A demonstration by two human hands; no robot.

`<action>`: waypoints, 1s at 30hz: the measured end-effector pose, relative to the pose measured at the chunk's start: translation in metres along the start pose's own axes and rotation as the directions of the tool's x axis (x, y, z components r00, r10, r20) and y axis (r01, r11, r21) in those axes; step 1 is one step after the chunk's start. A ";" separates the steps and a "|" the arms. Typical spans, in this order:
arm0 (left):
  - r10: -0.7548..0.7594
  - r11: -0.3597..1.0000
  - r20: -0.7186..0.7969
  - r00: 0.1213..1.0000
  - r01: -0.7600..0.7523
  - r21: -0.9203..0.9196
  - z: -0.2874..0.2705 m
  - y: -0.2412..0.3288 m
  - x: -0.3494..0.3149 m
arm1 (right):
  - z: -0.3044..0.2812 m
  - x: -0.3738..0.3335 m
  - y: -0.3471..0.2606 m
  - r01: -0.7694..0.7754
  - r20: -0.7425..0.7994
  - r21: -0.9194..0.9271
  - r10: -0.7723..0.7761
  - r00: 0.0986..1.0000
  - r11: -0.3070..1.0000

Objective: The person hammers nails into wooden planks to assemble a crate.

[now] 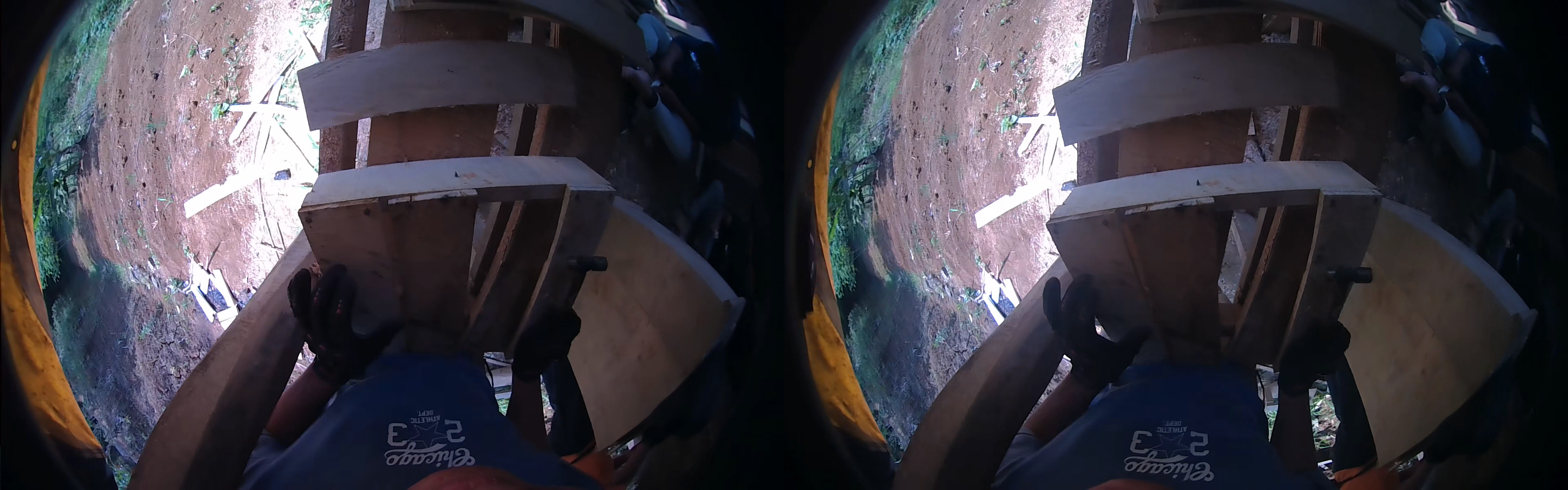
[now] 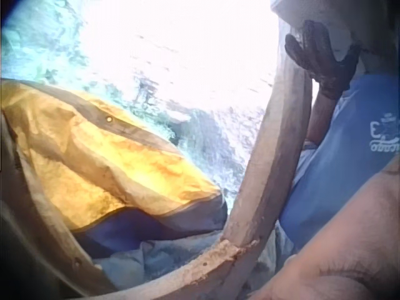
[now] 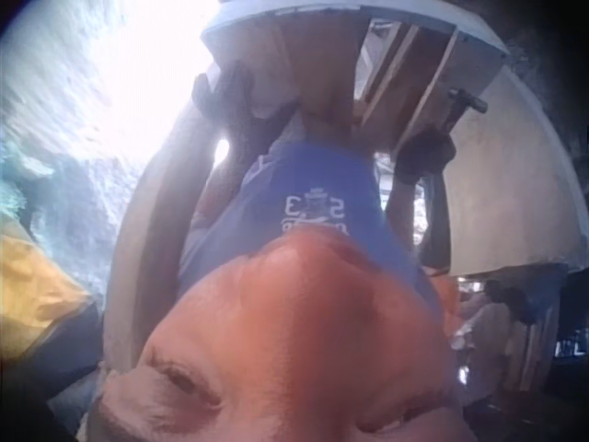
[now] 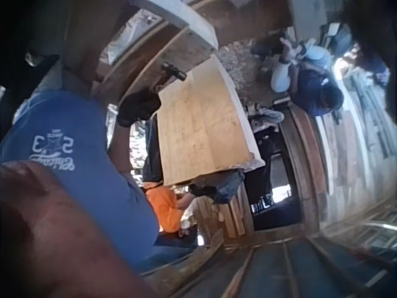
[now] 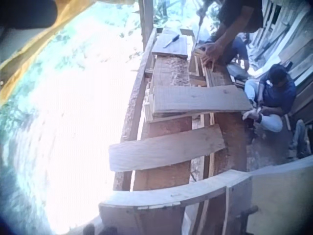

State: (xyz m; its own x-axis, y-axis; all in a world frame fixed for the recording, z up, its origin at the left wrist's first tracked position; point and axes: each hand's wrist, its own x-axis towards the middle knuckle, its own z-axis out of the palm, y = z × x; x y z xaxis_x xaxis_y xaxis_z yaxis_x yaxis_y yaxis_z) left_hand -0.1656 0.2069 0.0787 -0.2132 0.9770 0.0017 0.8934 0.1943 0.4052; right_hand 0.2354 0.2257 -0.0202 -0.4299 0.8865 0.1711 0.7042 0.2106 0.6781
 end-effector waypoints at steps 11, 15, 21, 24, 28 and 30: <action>0.122 0.968 -0.010 0.992 -0.121 -0.219 0.037 0.054 0.156 | -0.027 0.044 -0.008 -0.418 0.234 0.522 0.346 0.908 0.744; 0.043 0.958 0.008 0.999 -0.038 -0.286 0.030 0.061 0.161 | -0.033 0.052 -0.004 -0.336 0.155 0.497 0.299 0.942 0.800; 0.130 0.962 -0.062 0.990 -0.141 -0.234 0.035 0.053 0.158 | -0.037 0.046 -0.003 -0.596 0.762 0.380 0.125 0.635 0.708; 0.157 0.958 0.047 0.986 -0.140 -0.250 0.032 0.056 0.155 | -0.069 0.082 0.010 -0.667 0.885 0.308 0.053 0.463 0.679; 0.101 0.956 -0.027 0.995 -0.104 -0.273 0.027 0.059 0.148 | -0.030 0.043 -0.005 -0.486 0.382 0.712 0.300 0.874 0.507; 0.049 0.976 -0.136 0.989 -0.077 -0.204 0.019 0.073 0.127 | -0.013 0.026 -0.009 -0.372 0.188 0.816 0.405 0.895 0.442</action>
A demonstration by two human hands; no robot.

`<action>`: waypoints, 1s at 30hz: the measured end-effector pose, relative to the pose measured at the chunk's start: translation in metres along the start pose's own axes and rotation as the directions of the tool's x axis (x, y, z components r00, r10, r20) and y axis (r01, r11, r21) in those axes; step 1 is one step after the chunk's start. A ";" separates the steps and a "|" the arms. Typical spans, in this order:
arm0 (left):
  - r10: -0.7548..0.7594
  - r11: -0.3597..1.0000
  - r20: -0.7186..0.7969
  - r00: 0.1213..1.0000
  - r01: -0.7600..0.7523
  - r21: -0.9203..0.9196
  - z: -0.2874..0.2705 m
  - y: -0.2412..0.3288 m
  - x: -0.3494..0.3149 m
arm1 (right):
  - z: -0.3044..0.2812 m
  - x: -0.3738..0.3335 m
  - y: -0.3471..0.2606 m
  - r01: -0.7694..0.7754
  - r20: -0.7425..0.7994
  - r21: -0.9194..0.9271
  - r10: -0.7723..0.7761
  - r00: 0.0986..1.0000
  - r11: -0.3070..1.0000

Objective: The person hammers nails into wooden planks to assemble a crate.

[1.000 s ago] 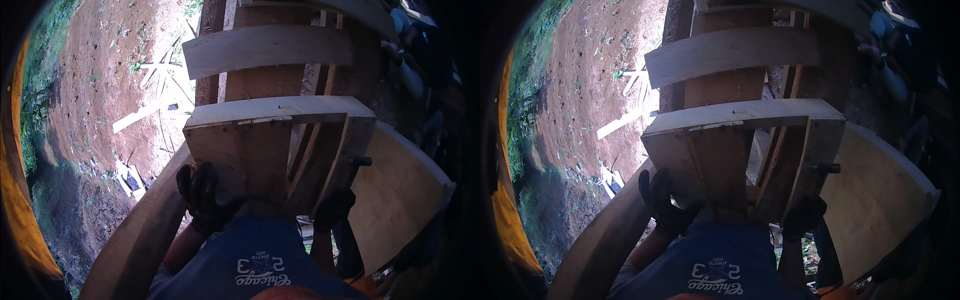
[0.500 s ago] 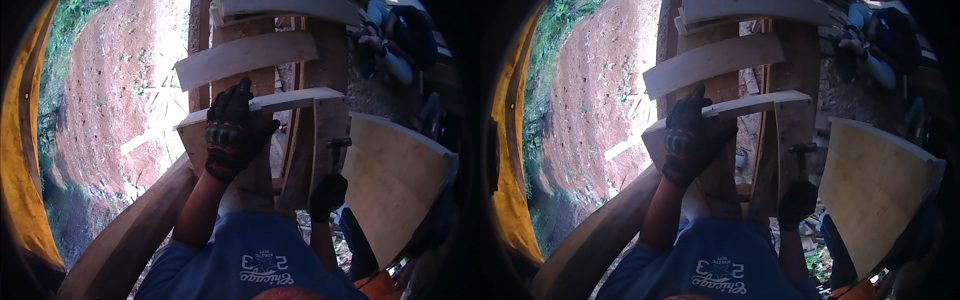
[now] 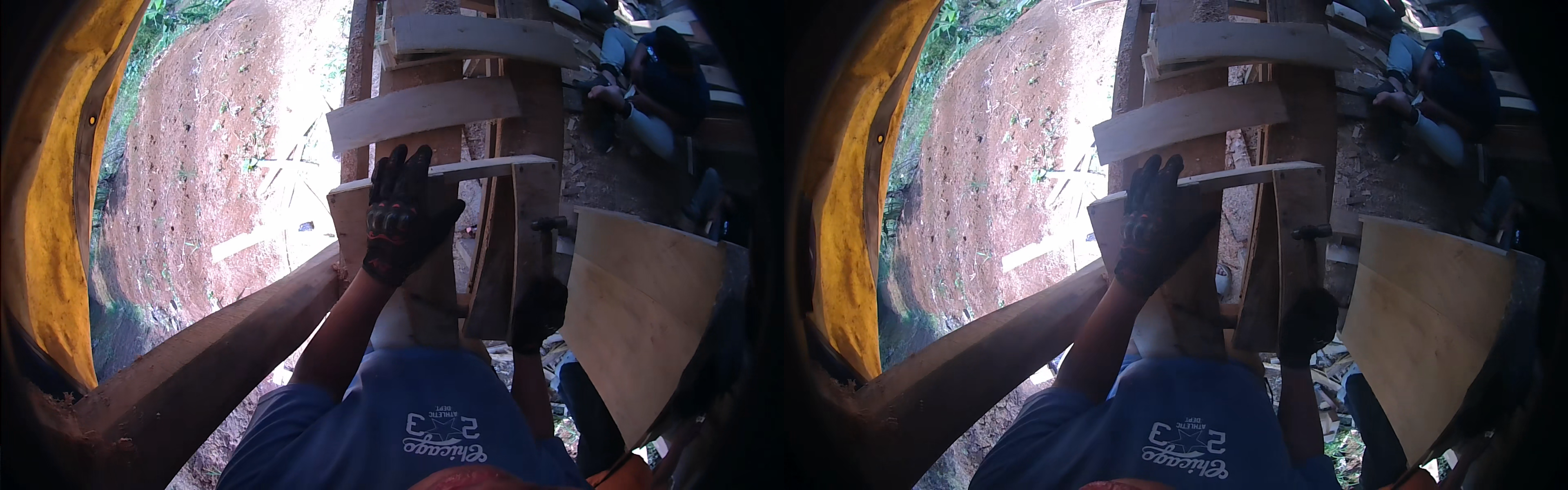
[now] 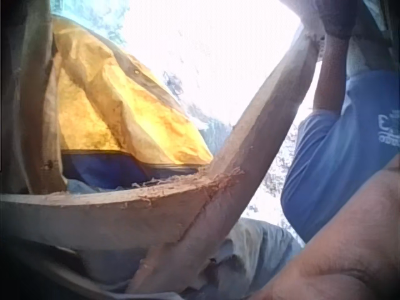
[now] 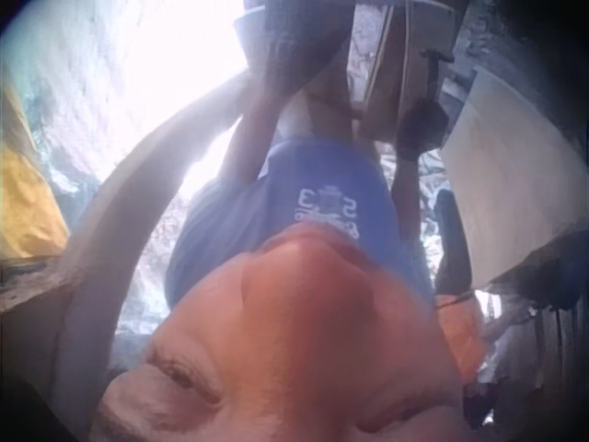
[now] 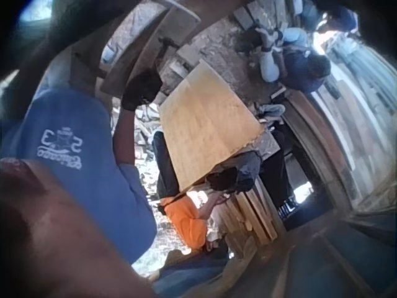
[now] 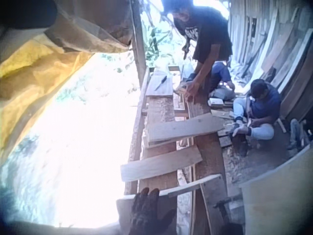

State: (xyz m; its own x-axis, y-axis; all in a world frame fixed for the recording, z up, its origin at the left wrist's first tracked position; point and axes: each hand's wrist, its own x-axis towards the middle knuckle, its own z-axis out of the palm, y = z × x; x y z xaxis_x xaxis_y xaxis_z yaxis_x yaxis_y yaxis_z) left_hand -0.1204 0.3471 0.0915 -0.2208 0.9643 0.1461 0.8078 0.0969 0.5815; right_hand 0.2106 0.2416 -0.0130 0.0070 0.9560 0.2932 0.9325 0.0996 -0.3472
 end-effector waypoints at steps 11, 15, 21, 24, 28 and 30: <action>0.028 0.994 0.184 0.983 -0.048 0.101 -0.070 -0.014 -0.246 | 0.009 0.000 -0.009 0.014 0.125 -0.417 0.042 0.991 0.909; -0.084 0.992 0.098 0.992 0.074 0.102 -0.082 -0.027 -0.275 | 0.000 0.006 -0.005 0.121 -0.007 -0.289 -0.128 0.992 0.950; -0.313 0.905 0.270 0.911 0.372 -0.206 -0.078 -0.037 -0.289 | -0.011 0.020 -0.028 0.060 -0.021 -0.363 -0.072 0.997 0.930; -0.335 0.811 0.283 0.899 0.428 -0.398 -0.064 -0.049 -0.296 | -0.020 0.023 -0.030 0.093 -0.112 -0.273 -0.128 0.985 0.957; -0.375 0.883 0.462 0.804 0.461 -0.085 -0.027 -0.099 -0.314 | -0.016 0.018 -0.032 0.001 -0.131 -0.313 -0.044 0.990 0.950; -0.456 0.791 0.484 0.747 0.590 -0.165 -0.027 -0.086 -0.317 | -0.022 0.016 -0.031 0.011 -0.129 -0.303 -0.053 0.990 0.953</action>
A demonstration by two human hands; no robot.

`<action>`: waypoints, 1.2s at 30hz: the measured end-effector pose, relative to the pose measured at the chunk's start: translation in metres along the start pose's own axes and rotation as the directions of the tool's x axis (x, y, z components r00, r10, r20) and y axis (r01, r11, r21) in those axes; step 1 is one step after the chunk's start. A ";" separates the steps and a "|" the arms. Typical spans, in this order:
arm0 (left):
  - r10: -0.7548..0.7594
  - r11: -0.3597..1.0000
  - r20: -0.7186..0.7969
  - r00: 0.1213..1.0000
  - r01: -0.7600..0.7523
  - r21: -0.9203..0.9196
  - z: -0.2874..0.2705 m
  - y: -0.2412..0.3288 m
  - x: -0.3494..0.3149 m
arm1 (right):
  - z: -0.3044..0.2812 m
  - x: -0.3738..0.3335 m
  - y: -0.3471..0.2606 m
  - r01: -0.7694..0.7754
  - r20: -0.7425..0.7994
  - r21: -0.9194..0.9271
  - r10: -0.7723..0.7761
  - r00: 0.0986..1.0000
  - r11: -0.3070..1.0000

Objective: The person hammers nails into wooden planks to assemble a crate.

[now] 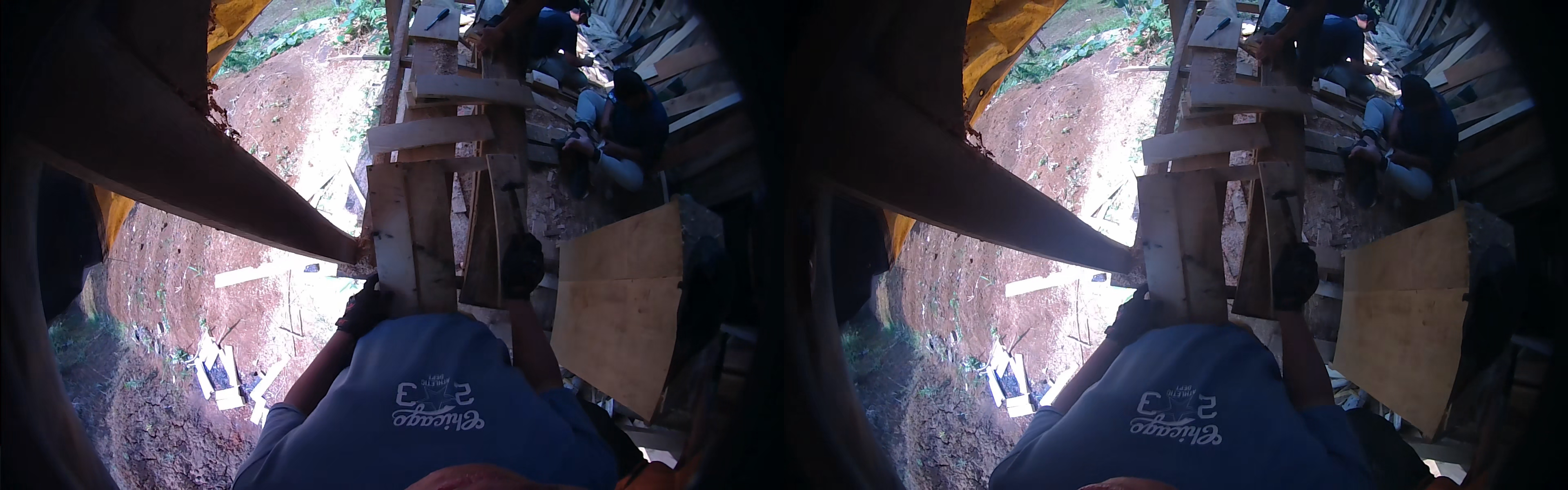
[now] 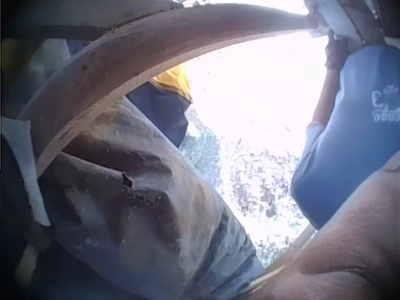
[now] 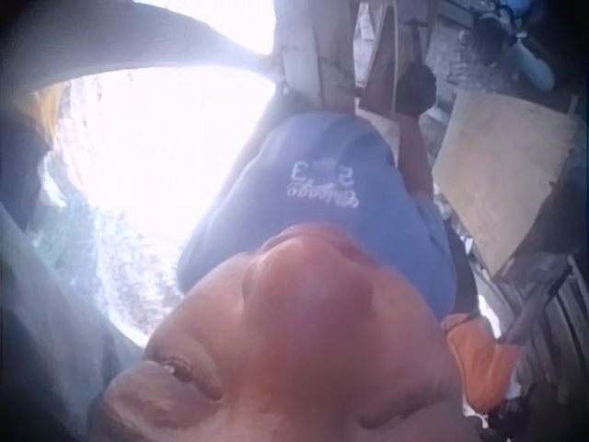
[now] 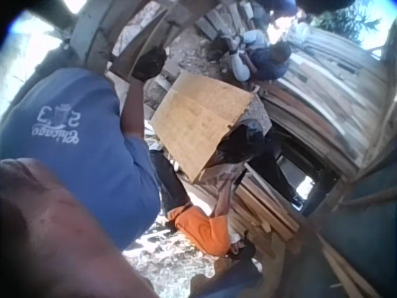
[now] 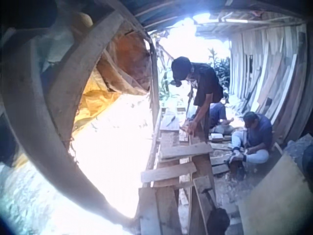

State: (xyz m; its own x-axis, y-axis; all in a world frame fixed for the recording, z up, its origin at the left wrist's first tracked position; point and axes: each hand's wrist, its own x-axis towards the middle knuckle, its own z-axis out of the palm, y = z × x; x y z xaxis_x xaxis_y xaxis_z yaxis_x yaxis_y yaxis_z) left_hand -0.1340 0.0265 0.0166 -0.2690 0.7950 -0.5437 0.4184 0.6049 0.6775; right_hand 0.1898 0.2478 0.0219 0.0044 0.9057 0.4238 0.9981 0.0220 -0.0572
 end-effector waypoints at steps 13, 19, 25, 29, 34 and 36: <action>0.249 0.653 0.283 0.926 -0.377 0.658 -0.016 -0.003 0.005 | 0.008 -0.004 0.003 0.056 0.034 -0.020 -0.055 0.998 0.998; 0.419 0.768 0.084 0.904 -0.402 0.499 -0.009 -0.014 -0.015 | 0.022 -0.002 0.019 0.127 -0.054 0.039 -0.124 0.991 0.991; 0.280 0.933 -0.045 0.959 -0.261 0.249 -0.006 -0.014 -0.012 | 0.038 0.006 0.058 0.273 0.001 -0.041 -0.273 0.962 0.961; 0.186 0.983 -0.177 0.967 -0.183 0.032 -0.003 -0.015 -0.018 | 0.005 0.011 0.053 0.348 -0.044 -0.002 -0.348 0.937 0.937; 0.129 0.992 -0.216 0.968 -0.126 0.030 -0.013 0.009 -0.023 | -0.048 0.003 0.041 0.243 0.023 0.230 -0.255 0.967 0.942; 0.167 0.984 -0.207 0.964 -0.152 0.089 -0.015 0.008 -0.021 | -0.053 -0.008 0.045 0.328 0.030 0.013 -0.329 0.944 0.944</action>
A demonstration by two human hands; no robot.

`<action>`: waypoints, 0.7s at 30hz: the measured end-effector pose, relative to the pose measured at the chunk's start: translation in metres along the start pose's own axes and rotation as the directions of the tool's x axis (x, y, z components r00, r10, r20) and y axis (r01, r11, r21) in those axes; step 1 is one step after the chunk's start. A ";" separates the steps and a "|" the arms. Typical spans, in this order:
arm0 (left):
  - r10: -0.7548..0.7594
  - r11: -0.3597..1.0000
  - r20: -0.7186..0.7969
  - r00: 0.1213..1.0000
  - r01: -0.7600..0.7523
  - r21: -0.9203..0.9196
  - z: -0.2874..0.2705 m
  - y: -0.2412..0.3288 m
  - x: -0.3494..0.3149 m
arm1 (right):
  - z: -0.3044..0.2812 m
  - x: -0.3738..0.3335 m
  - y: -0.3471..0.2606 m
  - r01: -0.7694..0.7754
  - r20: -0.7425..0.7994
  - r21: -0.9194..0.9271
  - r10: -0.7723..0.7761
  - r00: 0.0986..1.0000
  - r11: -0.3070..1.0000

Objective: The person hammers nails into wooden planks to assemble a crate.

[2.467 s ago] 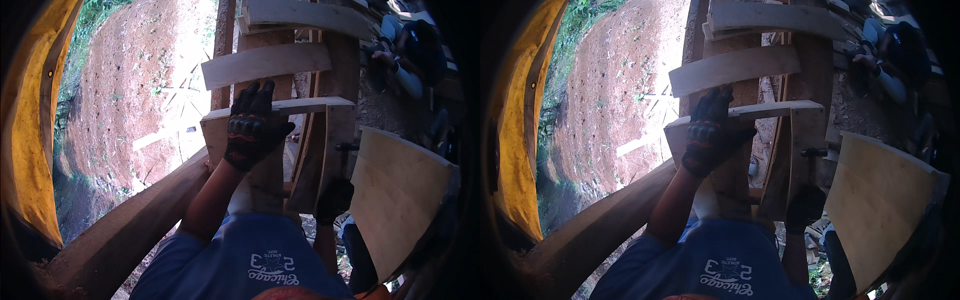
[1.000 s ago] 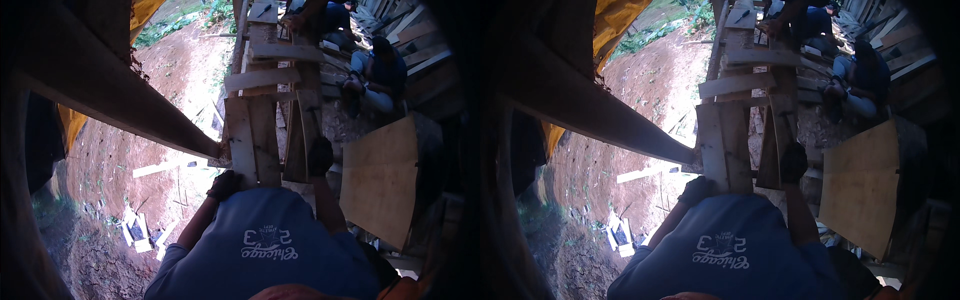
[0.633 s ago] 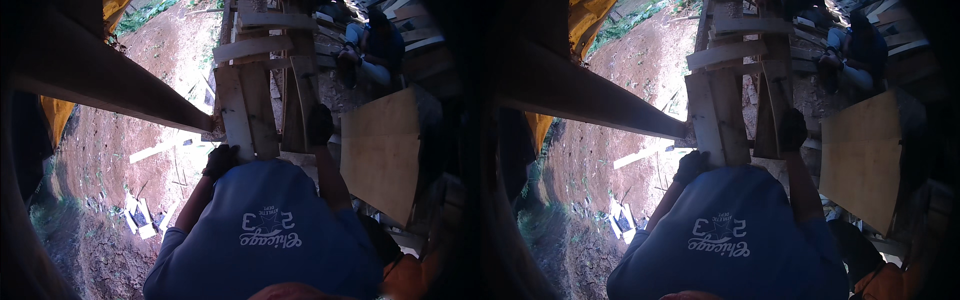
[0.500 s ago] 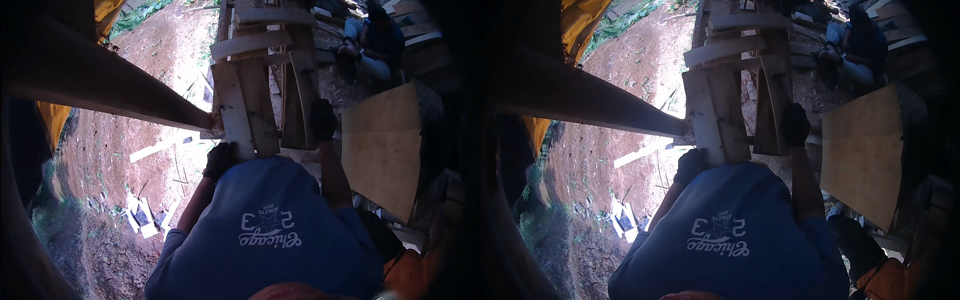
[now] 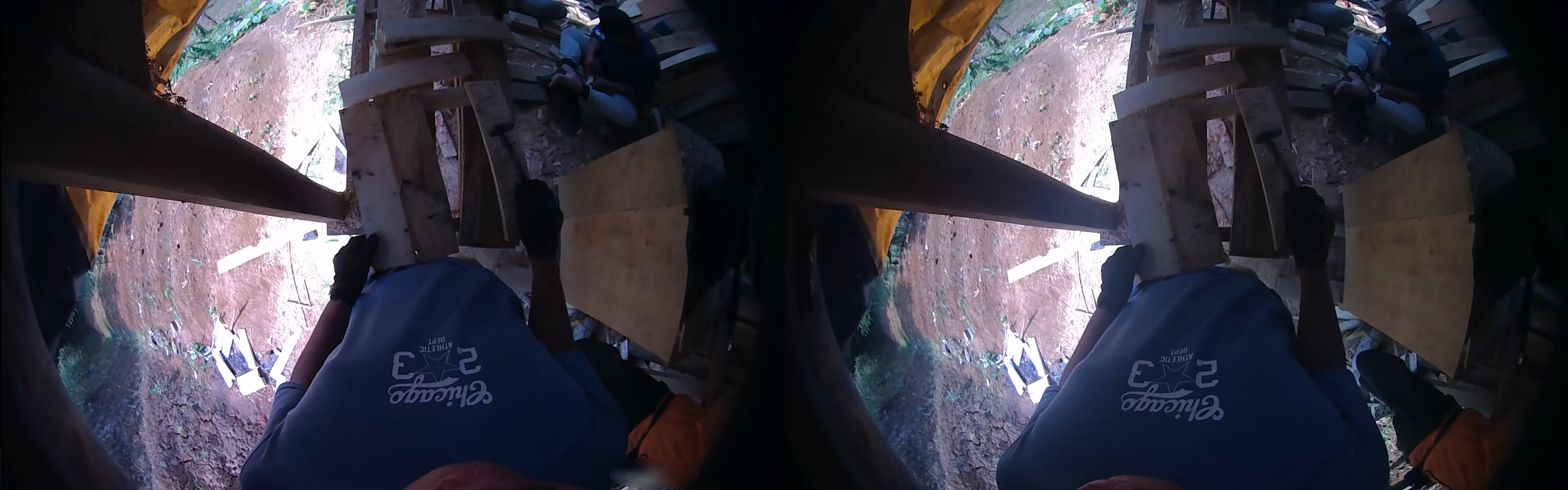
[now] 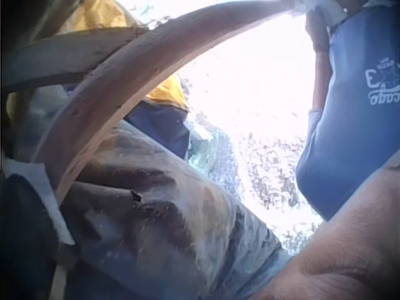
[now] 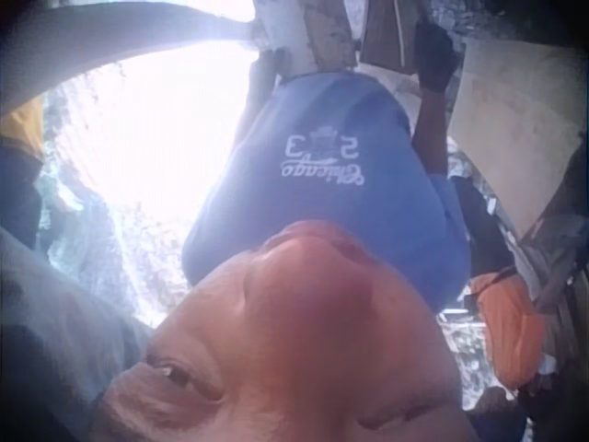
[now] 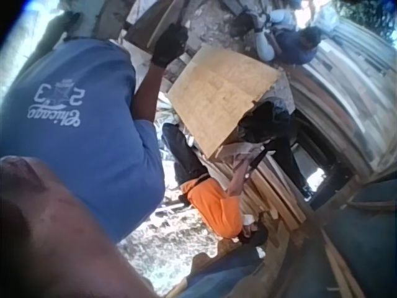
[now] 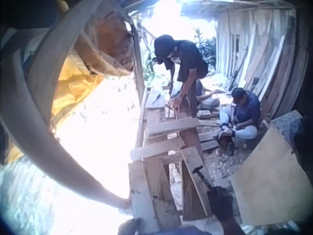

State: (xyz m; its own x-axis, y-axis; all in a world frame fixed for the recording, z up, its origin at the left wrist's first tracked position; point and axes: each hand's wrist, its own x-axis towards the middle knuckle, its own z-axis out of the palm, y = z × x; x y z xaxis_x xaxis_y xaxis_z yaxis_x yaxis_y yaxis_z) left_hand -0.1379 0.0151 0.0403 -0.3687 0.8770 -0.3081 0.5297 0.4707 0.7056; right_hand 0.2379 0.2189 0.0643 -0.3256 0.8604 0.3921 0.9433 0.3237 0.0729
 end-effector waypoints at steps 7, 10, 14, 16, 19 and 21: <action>0.193 0.869 0.145 0.970 -0.238 0.434 0.011 -0.036 0.015 | 0.037 -0.036 -0.011 0.035 -0.062 0.152 -0.025 0.998 0.988; 0.136 0.899 0.098 0.986 -0.164 0.406 0.017 -0.051 0.022 | 0.037 -0.047 -0.025 -0.224 0.054 0.372 0.220 0.974 0.901; 0.089 0.966 -0.040 0.995 -0.077 0.248 0.010 -0.049 0.025 | 0.038 -0.061 -0.031 -0.097 -0.023 0.349 0.112 0.993 0.932; 0.099 0.971 -0.053 0.994 -0.085 0.222 0.008 -0.042 0.026 | 0.033 -0.055 -0.036 -0.316 0.245 0.364 0.237 0.940 0.876; 0.086 0.954 -0.045 0.995 -0.069 0.293 0.009 -0.054 0.030 | 0.052 -0.059 -0.034 -0.265 0.097 0.359 0.246 0.964 0.895; 0.101 0.957 -0.055 0.993 -0.082 0.279 0.011 -0.066 0.032 | 0.051 -0.057 -0.035 -0.173 -0.024 0.291 0.188 0.982 0.941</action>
State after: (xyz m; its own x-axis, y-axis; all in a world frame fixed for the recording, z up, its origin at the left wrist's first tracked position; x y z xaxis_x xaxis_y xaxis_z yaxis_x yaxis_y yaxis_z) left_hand -0.1759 0.0132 -0.0234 -0.3546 0.9134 -0.2000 0.7499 0.4055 0.5227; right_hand 0.2202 0.1786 -0.0077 -0.1405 0.8964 0.4203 0.9252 0.2700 -0.2665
